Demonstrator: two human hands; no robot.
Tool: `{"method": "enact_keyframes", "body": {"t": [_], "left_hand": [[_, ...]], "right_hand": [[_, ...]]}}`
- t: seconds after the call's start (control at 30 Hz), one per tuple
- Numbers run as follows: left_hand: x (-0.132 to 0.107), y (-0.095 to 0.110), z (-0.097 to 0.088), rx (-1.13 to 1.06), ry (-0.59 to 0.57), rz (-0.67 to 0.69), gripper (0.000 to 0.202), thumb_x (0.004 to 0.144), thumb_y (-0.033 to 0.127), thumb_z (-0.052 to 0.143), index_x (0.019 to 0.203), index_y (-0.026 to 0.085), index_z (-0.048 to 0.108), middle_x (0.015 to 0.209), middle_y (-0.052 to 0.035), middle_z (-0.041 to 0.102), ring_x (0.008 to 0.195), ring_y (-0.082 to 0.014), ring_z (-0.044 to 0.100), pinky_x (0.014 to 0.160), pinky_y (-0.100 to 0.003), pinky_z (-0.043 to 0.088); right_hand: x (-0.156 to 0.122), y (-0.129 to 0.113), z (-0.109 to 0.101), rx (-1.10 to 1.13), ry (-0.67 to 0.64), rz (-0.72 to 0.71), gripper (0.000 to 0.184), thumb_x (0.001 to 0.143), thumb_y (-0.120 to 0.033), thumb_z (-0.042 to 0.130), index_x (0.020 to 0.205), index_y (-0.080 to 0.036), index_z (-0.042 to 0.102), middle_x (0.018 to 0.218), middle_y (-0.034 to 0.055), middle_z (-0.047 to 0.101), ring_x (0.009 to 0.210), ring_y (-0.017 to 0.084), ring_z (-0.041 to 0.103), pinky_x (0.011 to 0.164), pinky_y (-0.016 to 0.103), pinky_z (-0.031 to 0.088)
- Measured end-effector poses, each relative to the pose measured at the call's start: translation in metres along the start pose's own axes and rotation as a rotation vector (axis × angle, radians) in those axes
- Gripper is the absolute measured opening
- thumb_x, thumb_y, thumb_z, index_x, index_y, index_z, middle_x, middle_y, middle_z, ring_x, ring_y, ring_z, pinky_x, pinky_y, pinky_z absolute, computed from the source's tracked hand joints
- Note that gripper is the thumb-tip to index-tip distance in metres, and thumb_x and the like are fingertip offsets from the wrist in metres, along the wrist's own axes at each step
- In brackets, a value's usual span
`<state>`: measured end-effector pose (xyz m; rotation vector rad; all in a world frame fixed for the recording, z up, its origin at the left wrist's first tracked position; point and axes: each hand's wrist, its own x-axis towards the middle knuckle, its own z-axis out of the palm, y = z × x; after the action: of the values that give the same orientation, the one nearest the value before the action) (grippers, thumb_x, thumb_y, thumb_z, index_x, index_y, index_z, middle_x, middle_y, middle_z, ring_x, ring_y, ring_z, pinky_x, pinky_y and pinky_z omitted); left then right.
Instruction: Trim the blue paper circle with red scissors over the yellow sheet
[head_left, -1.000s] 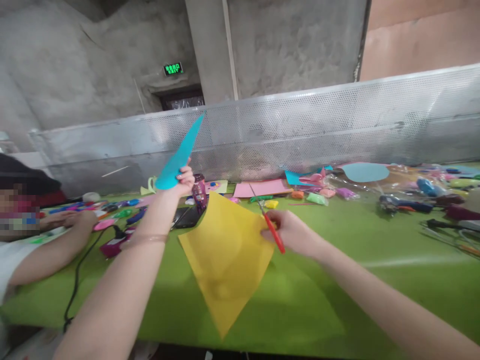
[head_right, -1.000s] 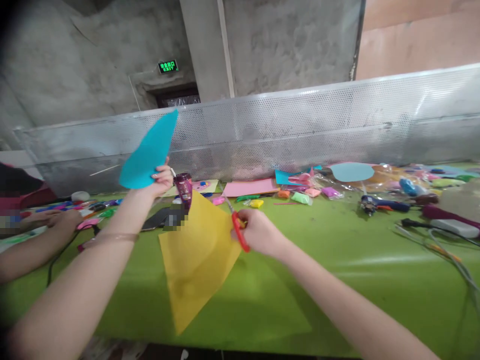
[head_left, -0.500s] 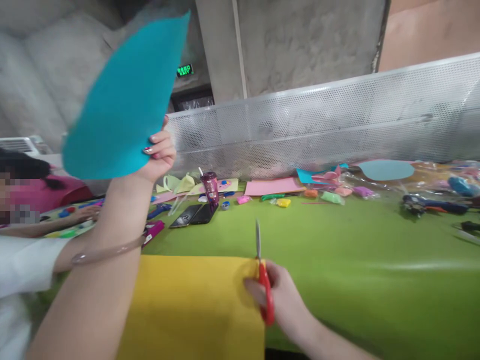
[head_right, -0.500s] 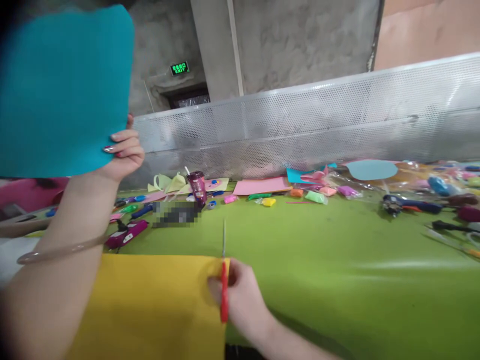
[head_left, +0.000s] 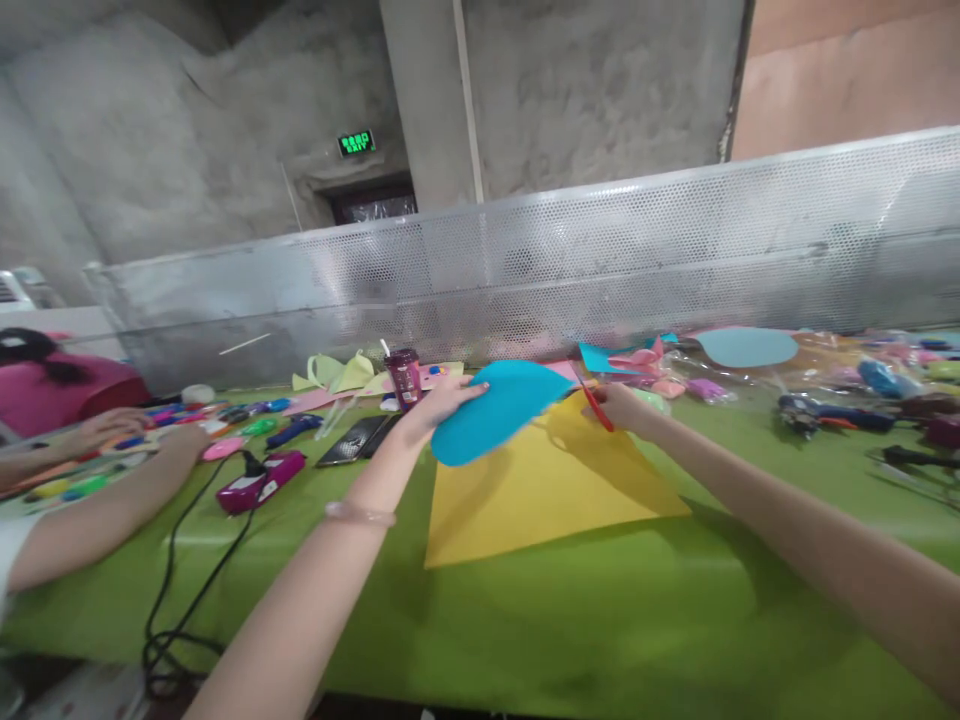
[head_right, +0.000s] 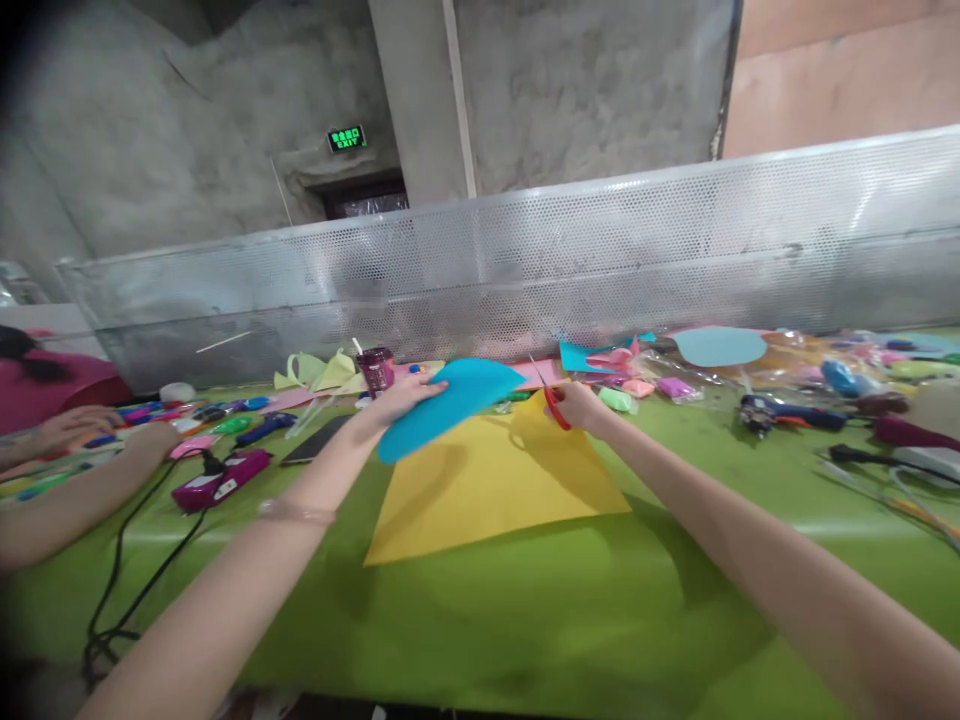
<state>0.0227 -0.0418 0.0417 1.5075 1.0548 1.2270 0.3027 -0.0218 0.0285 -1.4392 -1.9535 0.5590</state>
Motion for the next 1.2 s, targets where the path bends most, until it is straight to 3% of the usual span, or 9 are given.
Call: {"method": "enact_keyframes", "body": {"t": [0.1, 0.2, 0.3, 0.47, 0.6, 0.8, 0.93, 1.1, 1.2], "left_hand": [[0.017, -0.029, 0.006, 0.128, -0.059, -0.078, 0.033, 0.064, 0.038, 0.068, 0.090, 0.018, 0.065, 0.086, -0.0071, 0.068, 0.073, -0.0212, 0.063, 0.068, -0.033, 0.049], [0.025, -0.046, 0.010, 0.072, -0.080, -0.092, 0.042, 0.061, 0.040, 0.070, 0.095, 0.017, 0.064, 0.097, -0.0099, 0.066, 0.081, -0.0236, 0.062, 0.073, -0.035, 0.049], [0.027, -0.052, 0.013, -0.011, -0.151, -0.114, 0.047, 0.059, 0.037, 0.072, 0.099, 0.017, 0.063, 0.101, -0.0113, 0.065, 0.085, -0.0242, 0.062, 0.074, -0.036, 0.049], [0.025, -0.050, 0.016, 0.052, -0.162, -0.087, 0.042, 0.059, 0.037, 0.072, 0.095, 0.017, 0.065, 0.100, -0.0107, 0.066, 0.085, -0.0233, 0.062, 0.076, -0.035, 0.048], [0.024, -0.048, 0.021, 0.139, -0.177, -0.013, 0.042, 0.061, 0.039, 0.070, 0.097, 0.018, 0.065, 0.098, -0.0094, 0.066, 0.085, -0.0234, 0.061, 0.076, -0.035, 0.047], [0.018, -0.041, 0.035, 0.378, -0.153, 0.153, 0.034, 0.064, 0.044, 0.064, 0.084, 0.017, 0.066, 0.084, -0.0055, 0.067, 0.075, -0.0207, 0.060, 0.067, -0.031, 0.044], [0.013, -0.038, 0.040, 0.420, -0.117, 0.223, 0.033, 0.064, 0.045, 0.063, 0.078, 0.015, 0.065, 0.080, -0.0056, 0.065, 0.074, -0.0198, 0.058, 0.066, -0.030, 0.042], [0.013, -0.040, 0.039, 0.510, -0.095, 0.237, 0.034, 0.066, 0.045, 0.061, 0.082, 0.016, 0.064, 0.086, -0.0071, 0.064, 0.083, -0.0224, 0.057, 0.073, -0.033, 0.041], [0.015, -0.044, 0.037, 0.512, -0.167, 0.239, 0.032, 0.068, 0.042, 0.059, 0.089, 0.017, 0.064, 0.092, -0.0069, 0.064, 0.084, -0.0217, 0.057, 0.073, -0.032, 0.042]], "right_hand": [[0.015, 0.025, -0.006, -0.309, -0.053, -0.092, 0.017, 0.065, -0.025, 0.059, 0.053, -0.017, 0.051, 0.053, 0.0027, 0.052, 0.052, 0.015, 0.047, 0.049, 0.027, 0.031], [0.021, 0.044, -0.008, -0.473, 0.083, -0.044, 0.019, 0.070, -0.027, 0.058, 0.055, -0.017, 0.052, 0.056, 0.0067, 0.053, 0.056, 0.019, 0.051, 0.052, 0.029, 0.031], [0.019, 0.052, -0.010, -0.520, 0.227, 0.008, 0.014, 0.076, -0.025, 0.050, 0.068, -0.016, 0.056, 0.066, 0.0113, 0.058, 0.063, 0.024, 0.055, 0.054, 0.031, 0.032], [0.015, 0.034, -0.009, -0.449, 0.417, -0.071, 0.020, 0.082, -0.026, 0.041, 0.089, -0.015, 0.056, 0.078, 0.0114, 0.061, 0.073, 0.023, 0.056, 0.060, 0.030, 0.034], [0.016, 0.021, -0.004, -0.426, 0.447, -0.249, 0.022, 0.083, -0.030, 0.042, 0.091, -0.015, 0.056, 0.088, 0.0113, 0.060, 0.084, 0.023, 0.053, 0.069, 0.030, 0.037], [0.013, 0.018, -0.005, -0.418, 0.692, -0.364, 0.019, 0.081, -0.027, 0.045, 0.094, -0.016, 0.054, 0.095, 0.0126, 0.057, 0.096, 0.026, 0.047, 0.080, 0.035, 0.036], [0.011, 0.015, -0.001, -0.431, 0.632, -0.325, 0.024, 0.081, -0.033, 0.046, 0.095, -0.015, 0.052, 0.096, 0.0144, 0.056, 0.096, 0.027, 0.047, 0.078, 0.036, 0.037], [0.012, 0.026, 0.001, -0.534, 0.419, -0.052, 0.026, 0.076, -0.036, 0.051, 0.089, -0.013, 0.055, 0.091, 0.0180, 0.057, 0.094, 0.032, 0.051, 0.077, 0.038, 0.036], [0.009, 0.028, -0.004, -0.480, 0.480, -0.129, 0.023, 0.078, -0.028, 0.047, 0.093, -0.012, 0.054, 0.097, 0.0185, 0.057, 0.097, 0.030, 0.050, 0.079, 0.037, 0.036]]}}
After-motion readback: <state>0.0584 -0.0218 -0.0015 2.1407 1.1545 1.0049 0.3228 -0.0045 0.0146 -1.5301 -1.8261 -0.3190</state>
